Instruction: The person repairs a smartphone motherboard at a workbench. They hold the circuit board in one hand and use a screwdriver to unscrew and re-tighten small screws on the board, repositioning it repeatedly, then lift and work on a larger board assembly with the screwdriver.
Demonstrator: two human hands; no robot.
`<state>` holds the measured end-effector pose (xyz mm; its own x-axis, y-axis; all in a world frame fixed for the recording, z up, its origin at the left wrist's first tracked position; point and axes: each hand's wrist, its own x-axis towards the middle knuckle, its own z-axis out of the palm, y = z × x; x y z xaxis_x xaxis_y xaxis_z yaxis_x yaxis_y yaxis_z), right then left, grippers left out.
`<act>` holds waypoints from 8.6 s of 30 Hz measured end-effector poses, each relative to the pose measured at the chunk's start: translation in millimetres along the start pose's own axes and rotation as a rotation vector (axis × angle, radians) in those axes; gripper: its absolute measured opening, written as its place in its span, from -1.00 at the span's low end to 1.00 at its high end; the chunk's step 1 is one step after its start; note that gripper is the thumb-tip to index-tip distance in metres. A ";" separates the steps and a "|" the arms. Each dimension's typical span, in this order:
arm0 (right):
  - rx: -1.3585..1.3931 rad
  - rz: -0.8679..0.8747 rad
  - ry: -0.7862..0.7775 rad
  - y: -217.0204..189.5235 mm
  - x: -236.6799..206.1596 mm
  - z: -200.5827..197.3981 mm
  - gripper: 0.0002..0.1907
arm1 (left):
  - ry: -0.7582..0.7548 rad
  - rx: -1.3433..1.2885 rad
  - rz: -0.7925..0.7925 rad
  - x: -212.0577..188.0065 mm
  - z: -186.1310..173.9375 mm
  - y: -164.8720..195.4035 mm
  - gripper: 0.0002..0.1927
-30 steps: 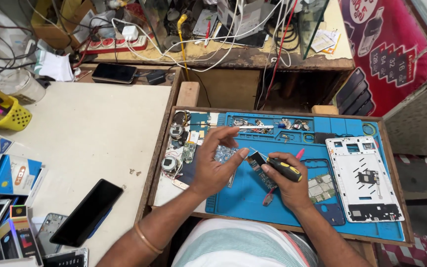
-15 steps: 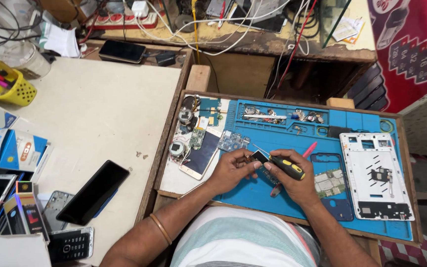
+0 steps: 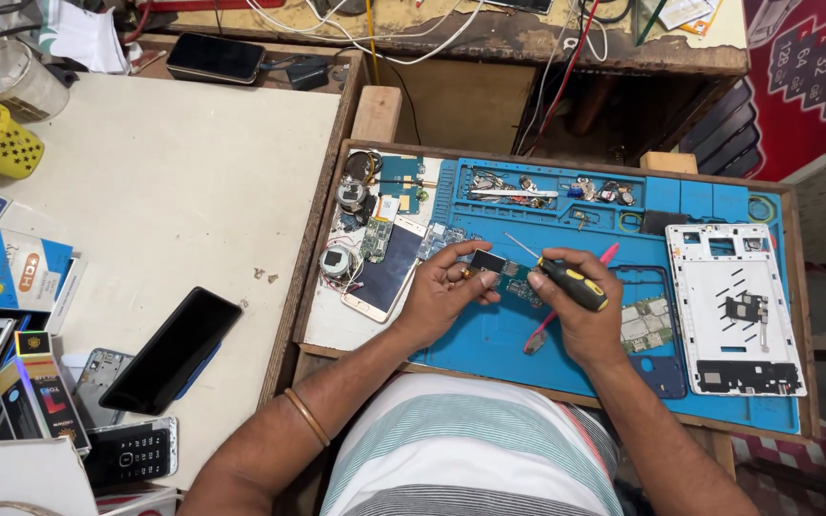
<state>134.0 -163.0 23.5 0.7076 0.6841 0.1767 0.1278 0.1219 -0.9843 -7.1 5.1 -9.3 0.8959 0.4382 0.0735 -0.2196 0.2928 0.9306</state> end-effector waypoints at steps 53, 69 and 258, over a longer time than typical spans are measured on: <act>-0.466 -0.530 -0.151 -3.1 -8.8 -1.8 -0.81 | 0.132 -0.032 0.077 4.8 4.4 -8.7 -0.59; -0.417 -0.485 -0.025 -3.8 -5.7 -2.4 -0.85 | 0.163 -0.067 0.068 8.2 3.6 -8.2 -0.57; 0.004 -0.113 -0.146 9.1 4.7 -14.1 -0.51 | -0.058 -0.119 -0.099 21.1 -14.4 -2.9 -0.58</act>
<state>148.4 -168.9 15.4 0.5804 0.7632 0.2841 0.1977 0.2063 -0.9583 6.9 25.7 -15.6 0.9355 0.3532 0.0070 -0.1698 0.4324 0.8855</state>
